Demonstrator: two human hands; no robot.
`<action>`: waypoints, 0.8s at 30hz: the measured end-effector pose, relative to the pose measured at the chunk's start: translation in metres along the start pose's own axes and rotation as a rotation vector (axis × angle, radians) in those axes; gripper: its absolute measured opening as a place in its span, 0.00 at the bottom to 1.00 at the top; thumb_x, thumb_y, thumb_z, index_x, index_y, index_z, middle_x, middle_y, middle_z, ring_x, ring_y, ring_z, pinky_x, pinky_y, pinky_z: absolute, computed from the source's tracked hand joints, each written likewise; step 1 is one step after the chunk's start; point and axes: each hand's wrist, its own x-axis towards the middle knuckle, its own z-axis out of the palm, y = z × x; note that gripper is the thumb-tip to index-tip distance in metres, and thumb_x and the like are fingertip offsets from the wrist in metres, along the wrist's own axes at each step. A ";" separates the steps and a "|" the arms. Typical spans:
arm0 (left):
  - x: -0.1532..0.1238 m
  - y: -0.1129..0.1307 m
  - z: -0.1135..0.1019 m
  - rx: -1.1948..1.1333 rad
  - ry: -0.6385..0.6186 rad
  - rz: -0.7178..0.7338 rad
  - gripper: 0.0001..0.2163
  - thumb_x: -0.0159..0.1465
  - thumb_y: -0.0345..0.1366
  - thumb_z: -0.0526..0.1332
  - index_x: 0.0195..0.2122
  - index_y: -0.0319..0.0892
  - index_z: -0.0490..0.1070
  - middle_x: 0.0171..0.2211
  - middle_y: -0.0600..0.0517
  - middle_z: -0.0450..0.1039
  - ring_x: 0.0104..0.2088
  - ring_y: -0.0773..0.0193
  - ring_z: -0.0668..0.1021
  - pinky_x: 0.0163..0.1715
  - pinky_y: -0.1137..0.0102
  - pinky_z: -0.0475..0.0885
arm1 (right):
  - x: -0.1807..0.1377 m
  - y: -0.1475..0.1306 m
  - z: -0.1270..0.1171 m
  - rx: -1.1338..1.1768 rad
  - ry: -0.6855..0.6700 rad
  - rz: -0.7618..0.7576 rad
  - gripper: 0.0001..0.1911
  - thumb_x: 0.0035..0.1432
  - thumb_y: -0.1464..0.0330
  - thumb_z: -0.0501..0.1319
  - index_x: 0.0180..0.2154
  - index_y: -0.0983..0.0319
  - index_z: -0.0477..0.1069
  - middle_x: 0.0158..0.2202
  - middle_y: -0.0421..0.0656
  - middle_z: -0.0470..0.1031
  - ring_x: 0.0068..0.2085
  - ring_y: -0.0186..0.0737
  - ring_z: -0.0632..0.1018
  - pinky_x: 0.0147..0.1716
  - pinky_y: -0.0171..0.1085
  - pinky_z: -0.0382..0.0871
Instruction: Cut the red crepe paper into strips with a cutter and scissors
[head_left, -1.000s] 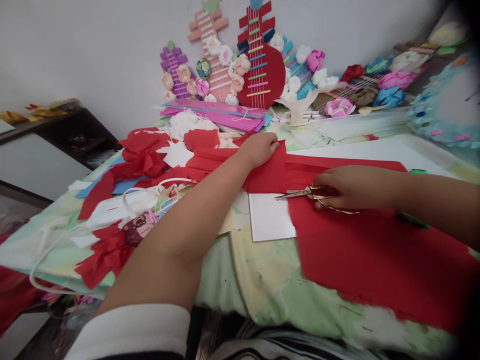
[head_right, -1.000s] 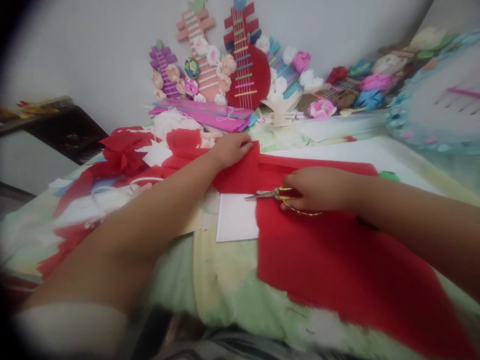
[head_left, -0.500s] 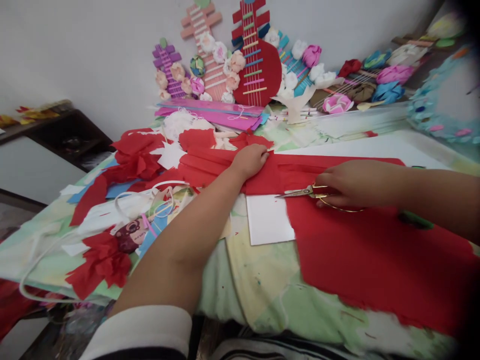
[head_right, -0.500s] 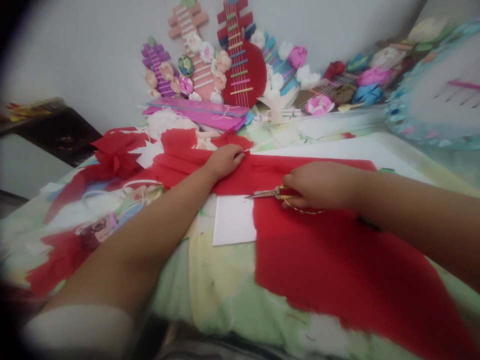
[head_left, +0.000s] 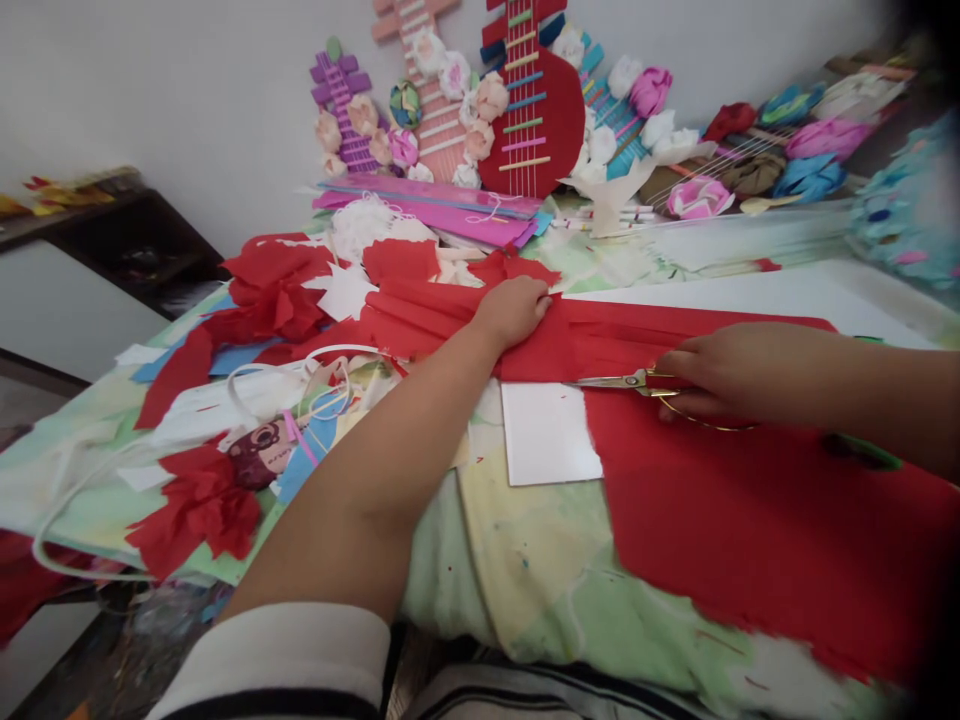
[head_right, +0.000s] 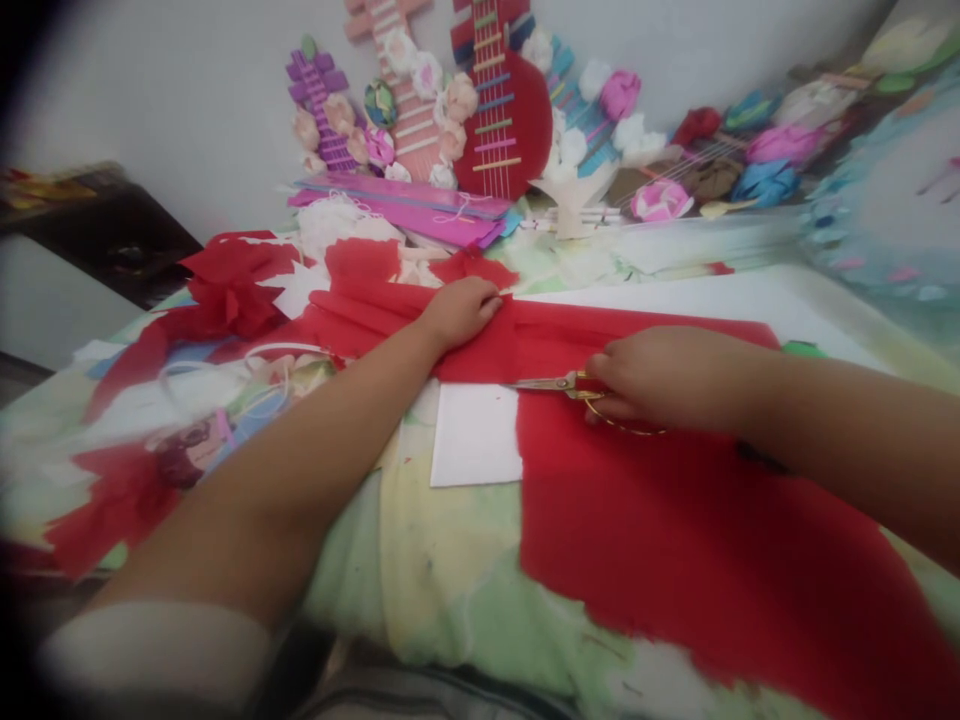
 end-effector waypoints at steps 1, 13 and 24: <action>0.000 0.000 0.000 0.000 0.000 -0.002 0.12 0.64 0.35 0.48 0.37 0.39 0.70 0.40 0.45 0.71 0.38 0.59 0.71 0.37 0.69 0.63 | 0.000 -0.001 0.000 -0.003 0.004 0.010 0.20 0.56 0.54 0.46 0.32 0.61 0.68 0.26 0.46 0.70 0.25 0.39 0.69 0.23 0.36 0.51; 0.000 0.001 0.001 0.002 0.009 -0.006 0.12 0.64 0.35 0.48 0.36 0.38 0.70 0.37 0.46 0.71 0.38 0.59 0.72 0.37 0.69 0.64 | -0.003 -0.013 0.001 0.083 0.017 0.111 0.24 0.50 0.46 0.48 0.30 0.60 0.66 0.26 0.45 0.68 0.24 0.38 0.68 0.22 0.36 0.53; 0.000 -0.001 0.002 -0.046 0.037 -0.020 0.09 0.64 0.34 0.50 0.34 0.38 0.69 0.37 0.46 0.71 0.38 0.60 0.72 0.37 0.70 0.63 | 0.003 -0.012 0.004 0.089 0.019 0.117 0.25 0.48 0.44 0.48 0.29 0.57 0.66 0.24 0.42 0.69 0.24 0.39 0.68 0.21 0.37 0.54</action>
